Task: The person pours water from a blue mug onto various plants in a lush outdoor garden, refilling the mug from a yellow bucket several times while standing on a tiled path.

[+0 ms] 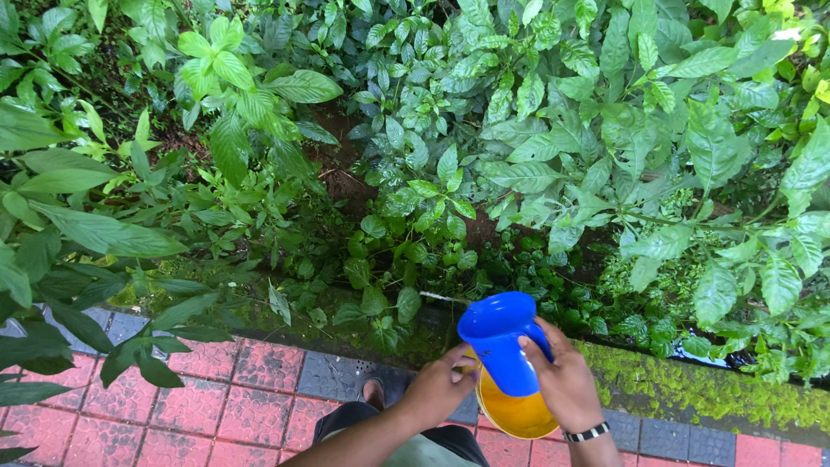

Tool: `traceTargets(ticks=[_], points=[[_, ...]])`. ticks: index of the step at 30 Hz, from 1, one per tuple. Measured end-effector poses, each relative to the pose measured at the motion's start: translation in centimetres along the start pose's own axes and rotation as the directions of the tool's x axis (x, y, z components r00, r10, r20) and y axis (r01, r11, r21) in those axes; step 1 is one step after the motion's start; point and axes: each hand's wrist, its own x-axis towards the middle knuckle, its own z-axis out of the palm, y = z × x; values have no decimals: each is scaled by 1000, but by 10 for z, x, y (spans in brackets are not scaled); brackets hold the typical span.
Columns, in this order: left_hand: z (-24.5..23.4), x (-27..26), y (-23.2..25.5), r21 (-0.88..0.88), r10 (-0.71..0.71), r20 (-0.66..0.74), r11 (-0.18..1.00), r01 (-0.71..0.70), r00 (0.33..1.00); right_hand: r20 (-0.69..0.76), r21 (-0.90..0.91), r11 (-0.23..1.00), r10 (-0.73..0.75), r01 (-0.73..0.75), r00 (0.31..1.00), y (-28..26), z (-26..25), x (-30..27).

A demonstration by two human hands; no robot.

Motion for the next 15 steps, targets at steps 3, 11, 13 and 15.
traceTargets(ticks=[3,11,13,15], points=[[13,9,4,36,16,40,999,-17,999,-15,110,994,24,-22,1000,17,-7,0],[43,32,18,145,11,128,989,-29,992,-63,277,961,41,-22,997,45,-32,4],[46,34,22,155,3,151,988,-27,989,-71,241,968,95,-76,993,49,-37,5],[45,35,26,160,-5,157,987,-20,988,-58,302,952,66,-46,996,50,-37,8]])
